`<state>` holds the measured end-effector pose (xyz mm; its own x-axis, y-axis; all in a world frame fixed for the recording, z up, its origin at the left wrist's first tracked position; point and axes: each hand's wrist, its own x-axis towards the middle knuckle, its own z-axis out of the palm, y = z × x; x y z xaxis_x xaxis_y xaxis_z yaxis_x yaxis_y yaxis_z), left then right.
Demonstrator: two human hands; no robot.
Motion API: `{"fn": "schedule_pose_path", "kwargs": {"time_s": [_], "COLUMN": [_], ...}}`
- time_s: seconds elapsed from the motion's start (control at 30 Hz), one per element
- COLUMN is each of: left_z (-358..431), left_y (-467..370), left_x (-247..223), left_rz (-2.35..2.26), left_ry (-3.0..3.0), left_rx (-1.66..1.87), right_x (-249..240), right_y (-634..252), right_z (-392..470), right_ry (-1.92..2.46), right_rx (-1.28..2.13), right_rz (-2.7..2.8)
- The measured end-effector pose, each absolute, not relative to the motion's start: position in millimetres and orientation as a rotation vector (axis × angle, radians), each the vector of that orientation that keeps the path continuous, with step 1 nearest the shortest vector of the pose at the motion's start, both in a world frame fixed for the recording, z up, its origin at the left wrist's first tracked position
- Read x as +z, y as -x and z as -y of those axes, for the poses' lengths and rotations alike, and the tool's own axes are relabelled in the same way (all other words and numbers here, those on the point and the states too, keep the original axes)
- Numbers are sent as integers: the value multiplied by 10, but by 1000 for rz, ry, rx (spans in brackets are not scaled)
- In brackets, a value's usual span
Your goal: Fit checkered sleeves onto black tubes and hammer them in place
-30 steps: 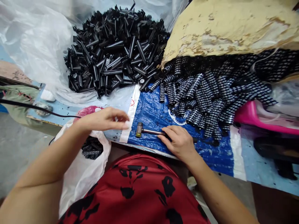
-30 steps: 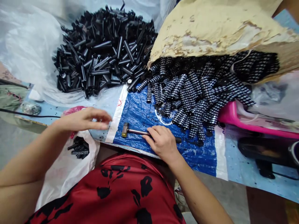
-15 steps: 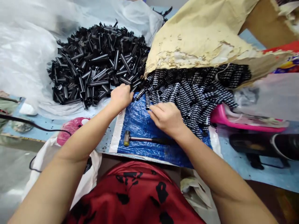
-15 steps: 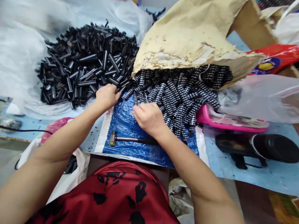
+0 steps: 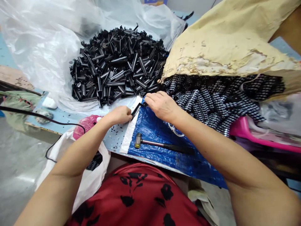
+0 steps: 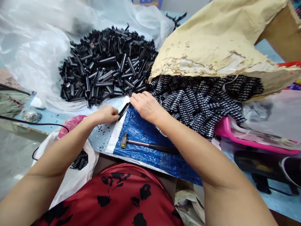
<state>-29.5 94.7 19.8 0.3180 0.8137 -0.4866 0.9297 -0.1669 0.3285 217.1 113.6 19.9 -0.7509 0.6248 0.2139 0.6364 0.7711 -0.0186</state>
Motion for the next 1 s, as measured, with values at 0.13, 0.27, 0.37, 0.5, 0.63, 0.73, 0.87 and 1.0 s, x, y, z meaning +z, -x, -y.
{"fn": "schedule_pose_path", "kwargs": {"time_s": [0.13,0.27,0.37,0.5,0.63,0.73,0.87,1.0], "left_z": [-710,-848,-980,-852,-296,140,393,364], "left_y": [367,191,97,63,-154,-436,-718,-798], "left_x": [87,-10,-59,-66,26,80,57,73], "left_rz": [-1705,-1803,-1838,-1723,-1279,-1132,-1103,-1021], "left_ry": [-2027,-2101,-2089,-1841,-1192,-1085,-1302,-1495], "left_rx": [-56,25,110,782,975,944,1066,1081], "right_x": [205,61,4,47,100,97,67,24], "right_y": [-2232,-2169,-2099,-2106,-2138,-2091,-1954,-2008], "right_z": [-525,18,217,311,355,375,403,455], "right_ry": [1166,1183,1196,1185,1107,1066,1065,1103], "right_rx": [775,1657,1751,1650,1619,1602,1439,1340], "right_rz": [2059,1102,733,680,659,577,437,713]}}
